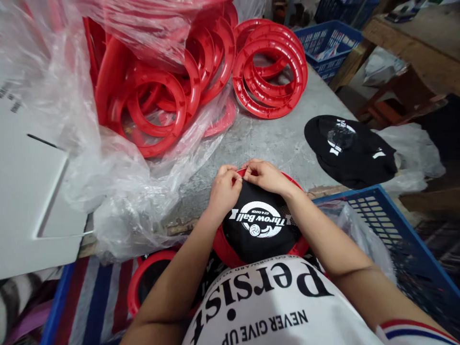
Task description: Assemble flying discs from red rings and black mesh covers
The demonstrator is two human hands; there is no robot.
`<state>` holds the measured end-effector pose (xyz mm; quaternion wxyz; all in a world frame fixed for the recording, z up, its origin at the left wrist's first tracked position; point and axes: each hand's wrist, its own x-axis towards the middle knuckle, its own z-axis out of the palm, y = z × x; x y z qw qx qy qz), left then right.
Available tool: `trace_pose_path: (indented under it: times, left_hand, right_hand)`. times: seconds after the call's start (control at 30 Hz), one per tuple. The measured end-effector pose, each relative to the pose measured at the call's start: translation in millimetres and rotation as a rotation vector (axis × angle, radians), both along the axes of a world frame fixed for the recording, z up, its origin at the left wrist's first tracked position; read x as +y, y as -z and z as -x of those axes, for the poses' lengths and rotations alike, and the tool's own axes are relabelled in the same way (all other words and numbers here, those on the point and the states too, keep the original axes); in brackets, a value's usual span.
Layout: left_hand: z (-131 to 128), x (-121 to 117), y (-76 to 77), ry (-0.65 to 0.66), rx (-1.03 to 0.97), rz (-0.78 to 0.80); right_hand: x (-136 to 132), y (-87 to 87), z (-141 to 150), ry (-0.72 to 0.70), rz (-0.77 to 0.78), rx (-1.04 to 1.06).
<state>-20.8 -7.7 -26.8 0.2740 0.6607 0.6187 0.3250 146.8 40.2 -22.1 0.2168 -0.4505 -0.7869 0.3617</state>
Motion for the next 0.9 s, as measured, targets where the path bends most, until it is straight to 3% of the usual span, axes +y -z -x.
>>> trace_pose_path:
  times: [0.47, 0.9]
  left_hand:
    - [-3.2, 1.6, 2.3, -0.05, -0.007, -0.001]
    - [-1.5, 1.5, -5.1, -0.054, -0.056, 0.062]
  right_hand:
    - [-4.1, -0.4, 2.5, 0.063, -0.021, -0.03]
    - [-1.9, 5.2, -0.3, 0.057, 0.01, 0.061]
